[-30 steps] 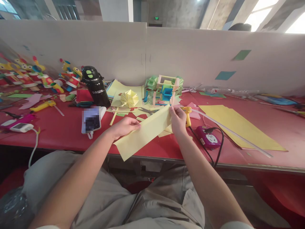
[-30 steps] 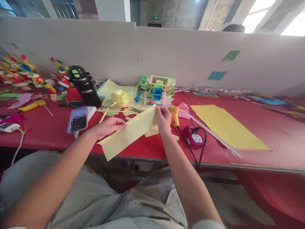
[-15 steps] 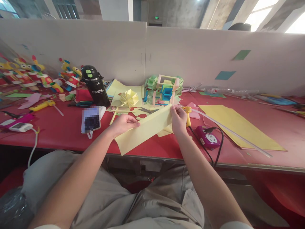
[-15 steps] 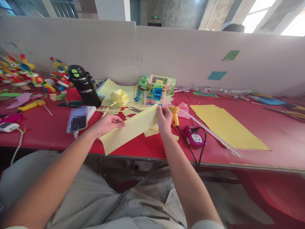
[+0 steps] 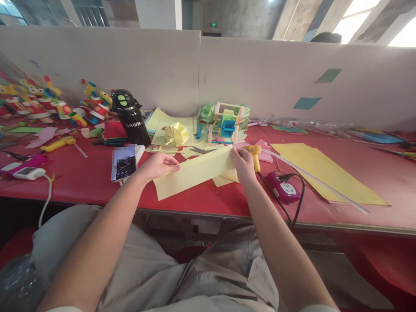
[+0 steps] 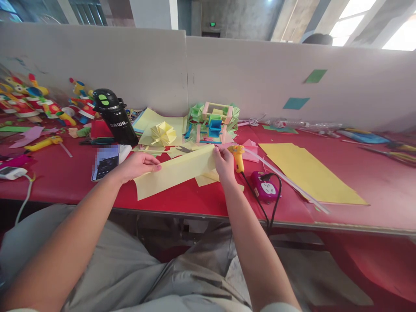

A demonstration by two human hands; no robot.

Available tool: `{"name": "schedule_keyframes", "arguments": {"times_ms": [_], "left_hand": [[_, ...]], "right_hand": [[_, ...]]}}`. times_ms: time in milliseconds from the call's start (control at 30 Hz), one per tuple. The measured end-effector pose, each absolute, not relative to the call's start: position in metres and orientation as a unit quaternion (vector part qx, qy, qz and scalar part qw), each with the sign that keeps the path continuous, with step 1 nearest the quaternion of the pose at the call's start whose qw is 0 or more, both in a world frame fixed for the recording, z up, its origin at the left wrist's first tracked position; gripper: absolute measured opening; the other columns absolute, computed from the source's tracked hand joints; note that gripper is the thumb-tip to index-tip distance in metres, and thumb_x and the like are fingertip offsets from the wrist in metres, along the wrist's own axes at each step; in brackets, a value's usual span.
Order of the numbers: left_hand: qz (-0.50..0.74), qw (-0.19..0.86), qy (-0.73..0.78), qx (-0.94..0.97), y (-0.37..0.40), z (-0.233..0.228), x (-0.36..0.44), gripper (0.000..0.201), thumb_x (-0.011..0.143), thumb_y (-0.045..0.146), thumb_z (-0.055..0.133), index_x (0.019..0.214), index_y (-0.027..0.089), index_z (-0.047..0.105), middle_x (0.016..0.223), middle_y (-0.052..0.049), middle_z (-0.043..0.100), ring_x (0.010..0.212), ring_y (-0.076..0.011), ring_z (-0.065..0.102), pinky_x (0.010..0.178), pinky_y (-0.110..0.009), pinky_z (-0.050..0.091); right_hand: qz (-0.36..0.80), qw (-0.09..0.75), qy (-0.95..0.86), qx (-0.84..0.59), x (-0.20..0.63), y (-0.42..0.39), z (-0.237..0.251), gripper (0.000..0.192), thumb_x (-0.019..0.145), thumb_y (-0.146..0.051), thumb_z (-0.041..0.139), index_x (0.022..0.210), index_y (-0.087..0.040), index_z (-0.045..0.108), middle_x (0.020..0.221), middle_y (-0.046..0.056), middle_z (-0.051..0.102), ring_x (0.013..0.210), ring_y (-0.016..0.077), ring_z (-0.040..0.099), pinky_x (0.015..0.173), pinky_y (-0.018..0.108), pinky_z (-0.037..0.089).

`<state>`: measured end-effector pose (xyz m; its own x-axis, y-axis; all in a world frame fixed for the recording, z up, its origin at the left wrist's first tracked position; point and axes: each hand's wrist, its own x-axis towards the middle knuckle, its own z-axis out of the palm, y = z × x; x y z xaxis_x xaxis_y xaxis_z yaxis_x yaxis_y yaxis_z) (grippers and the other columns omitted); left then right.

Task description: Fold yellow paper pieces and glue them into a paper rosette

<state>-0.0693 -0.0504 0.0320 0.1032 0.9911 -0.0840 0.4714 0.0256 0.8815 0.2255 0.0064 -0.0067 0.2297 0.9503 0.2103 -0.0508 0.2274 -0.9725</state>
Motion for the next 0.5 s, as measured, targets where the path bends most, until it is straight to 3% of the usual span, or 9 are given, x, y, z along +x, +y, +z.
{"name": "schedule_keyframes", "arguments": {"times_ms": [333,500], "left_hand": [[0.319,0.427,0.569,0.627,-0.049,0.028,-0.074,0.038,0.060,0.043,0.086,0.090,0.020,0.077,0.097,-0.008,0.078,0.093,-0.0252,0.070,0.086,-0.038,0.053],[0.320,0.424,0.573,0.624,-0.049,0.032,-0.085,0.033,0.058,0.039,0.088,0.083,0.021,0.078,0.084,-0.008,0.076,0.080,-0.0231,0.068,0.076,-0.036,0.054]], "right_hand": [[0.346,0.644,-0.461,-0.503,0.230,0.011,-0.010,0.043,0.071,-0.063,0.069,0.071,-0.022,0.055,0.063,-0.003,0.051,0.057,0.0123,0.043,0.052,0.027,0.034],[0.343,0.651,-0.452,-0.505,0.234,0.012,-0.010,0.042,0.072,-0.062,0.069,0.071,-0.022,0.055,0.063,-0.003,0.050,0.057,0.0124,0.043,0.052,0.027,0.036]]}}
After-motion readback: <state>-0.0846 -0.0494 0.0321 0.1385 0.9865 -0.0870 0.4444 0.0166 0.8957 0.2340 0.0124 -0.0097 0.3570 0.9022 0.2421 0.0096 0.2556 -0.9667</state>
